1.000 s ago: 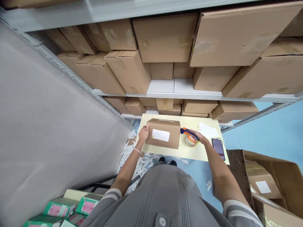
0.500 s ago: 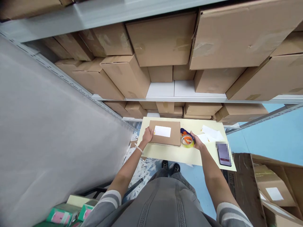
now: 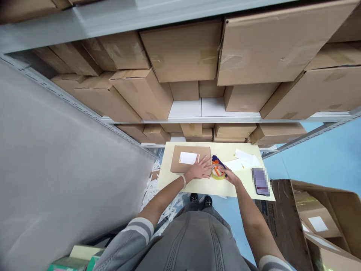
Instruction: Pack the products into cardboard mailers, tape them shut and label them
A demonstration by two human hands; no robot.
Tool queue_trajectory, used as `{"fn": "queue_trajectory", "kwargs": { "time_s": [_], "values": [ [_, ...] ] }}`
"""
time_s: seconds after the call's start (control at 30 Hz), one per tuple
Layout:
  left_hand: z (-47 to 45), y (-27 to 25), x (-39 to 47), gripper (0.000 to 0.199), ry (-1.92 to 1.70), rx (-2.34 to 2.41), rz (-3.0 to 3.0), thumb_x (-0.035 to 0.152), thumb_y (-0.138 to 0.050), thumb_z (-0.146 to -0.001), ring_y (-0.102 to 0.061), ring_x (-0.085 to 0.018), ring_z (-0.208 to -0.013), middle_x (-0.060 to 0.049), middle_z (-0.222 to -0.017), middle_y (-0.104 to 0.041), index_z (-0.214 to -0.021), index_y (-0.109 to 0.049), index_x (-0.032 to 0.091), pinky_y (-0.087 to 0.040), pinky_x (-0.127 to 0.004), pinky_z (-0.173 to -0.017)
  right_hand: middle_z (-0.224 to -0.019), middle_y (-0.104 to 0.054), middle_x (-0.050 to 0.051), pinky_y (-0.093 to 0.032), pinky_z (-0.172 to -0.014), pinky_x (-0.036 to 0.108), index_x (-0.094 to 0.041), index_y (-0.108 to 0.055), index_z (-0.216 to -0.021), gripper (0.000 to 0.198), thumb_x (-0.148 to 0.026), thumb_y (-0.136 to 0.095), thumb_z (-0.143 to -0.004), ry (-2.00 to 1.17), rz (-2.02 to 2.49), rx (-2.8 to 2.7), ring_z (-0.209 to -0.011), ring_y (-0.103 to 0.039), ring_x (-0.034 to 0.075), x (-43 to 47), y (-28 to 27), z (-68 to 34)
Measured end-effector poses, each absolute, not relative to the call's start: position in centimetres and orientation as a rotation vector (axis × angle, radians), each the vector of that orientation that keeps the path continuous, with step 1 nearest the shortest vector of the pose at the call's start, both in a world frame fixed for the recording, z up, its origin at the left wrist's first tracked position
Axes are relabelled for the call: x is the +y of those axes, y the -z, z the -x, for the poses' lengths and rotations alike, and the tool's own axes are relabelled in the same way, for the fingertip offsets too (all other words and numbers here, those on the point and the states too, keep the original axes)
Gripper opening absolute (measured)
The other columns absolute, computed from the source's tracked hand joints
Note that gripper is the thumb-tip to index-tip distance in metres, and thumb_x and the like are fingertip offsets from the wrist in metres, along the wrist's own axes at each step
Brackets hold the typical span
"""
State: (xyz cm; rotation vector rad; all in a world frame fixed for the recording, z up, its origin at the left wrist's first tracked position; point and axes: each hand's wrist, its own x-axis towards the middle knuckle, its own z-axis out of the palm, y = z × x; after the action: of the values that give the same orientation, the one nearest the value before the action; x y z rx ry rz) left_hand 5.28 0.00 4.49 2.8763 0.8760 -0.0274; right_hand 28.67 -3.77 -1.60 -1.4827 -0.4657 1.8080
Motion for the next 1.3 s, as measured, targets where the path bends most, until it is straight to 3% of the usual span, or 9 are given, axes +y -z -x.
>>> {"fn": "queue_trajectory", "kwargs": {
  "time_s": [0.17,0.27,0.53,0.8,1.07,1.3],
  "values": [
    [-5.1,-4.2,0.3,0.067,0.026,0.884,-2.865,0.060,-0.049,-0.091,-0.010,-0.032,-0.153,-0.002,-0.165,-0.019,-0.152,-0.032,0.037,-0.005,-0.068,-0.117,-0.122,-0.071,-0.002,-0.058,-0.083,0.029,-0.034,-0.063,-0.126,0.062,-0.020,-0.079,-0.068,-1.601,1.671,-0.588,-0.110,-0.067,0.022,-4.6,1.1,-29.9],
    [-5.1,-3.7,0.4,0.066,-0.004,0.874,-2.877,0.060,-0.046,-0.092,-0.011,-0.032,-0.152,-0.003,-0.164,-0.021,-0.152,-0.033,0.036,-0.007,-0.068,-0.117,-0.125,-0.070,0.000,-0.053,-0.096,0.034,-0.031,-0.066,-0.125,0.062,-0.021,-0.079,-0.065,-1.560,1.702,-0.727,-0.122,-0.061,0.026,-6.6,1.3,-32.1],
    [-5.3,-2.4,0.8,0.070,-0.003,0.851,-3.007,0.063,-0.037,-0.094,-0.010,-0.035,-0.152,-0.007,-0.165,-0.017,-0.155,-0.027,0.031,-0.014,-0.073,-0.113,-0.130,-0.067,0.005,-0.043,-0.110,0.044,-0.025,-0.066,-0.128,0.066,-0.036,-0.075,-0.064,-1.468,1.778,-0.831,-0.128,-0.056,0.032,-16.9,3.8,-33.3],
    [-6.8,-2.9,0.7,0.069,0.030,0.953,-2.948,0.063,-0.034,-0.095,-0.009,-0.035,-0.152,-0.006,-0.165,-0.017,-0.155,-0.026,0.030,-0.010,-0.071,-0.115,-0.134,-0.064,0.008,-0.038,-0.113,0.048,-0.022,-0.059,-0.137,0.073,-0.042,-0.066,-0.067,-1.433,1.812,-0.875,-0.131,-0.053,0.032,-21.4,3.3,-28.3],
    [-9.2,-2.4,0.9,0.068,0.008,1.082,-2.877,0.063,-0.031,-0.096,-0.007,-0.036,-0.152,-0.007,-0.165,-0.018,-0.154,-0.030,0.029,-0.010,-0.074,-0.114,-0.133,-0.065,0.005,-0.042,-0.108,0.041,-0.023,-0.057,-0.139,0.073,-0.023,-0.054,-0.066,-1.387,1.893,-1.328,-0.125,-0.058,0.028,-15.6,0.1,-29.2],
    [-9.1,-2.1,1.0,0.068,0.011,1.070,-2.877,0.063,-0.034,-0.095,-0.007,-0.036,-0.152,-0.008,-0.165,-0.017,-0.154,-0.031,0.028,-0.011,-0.075,-0.113,-0.128,-0.069,0.005,-0.047,-0.097,0.033,-0.023,-0.061,-0.136,0.070,-0.018,-0.055,-0.067,-1.347,2.052,-1.764,-0.113,-0.065,0.026,-9.4,-2.9,-30.1]
  ]
}}
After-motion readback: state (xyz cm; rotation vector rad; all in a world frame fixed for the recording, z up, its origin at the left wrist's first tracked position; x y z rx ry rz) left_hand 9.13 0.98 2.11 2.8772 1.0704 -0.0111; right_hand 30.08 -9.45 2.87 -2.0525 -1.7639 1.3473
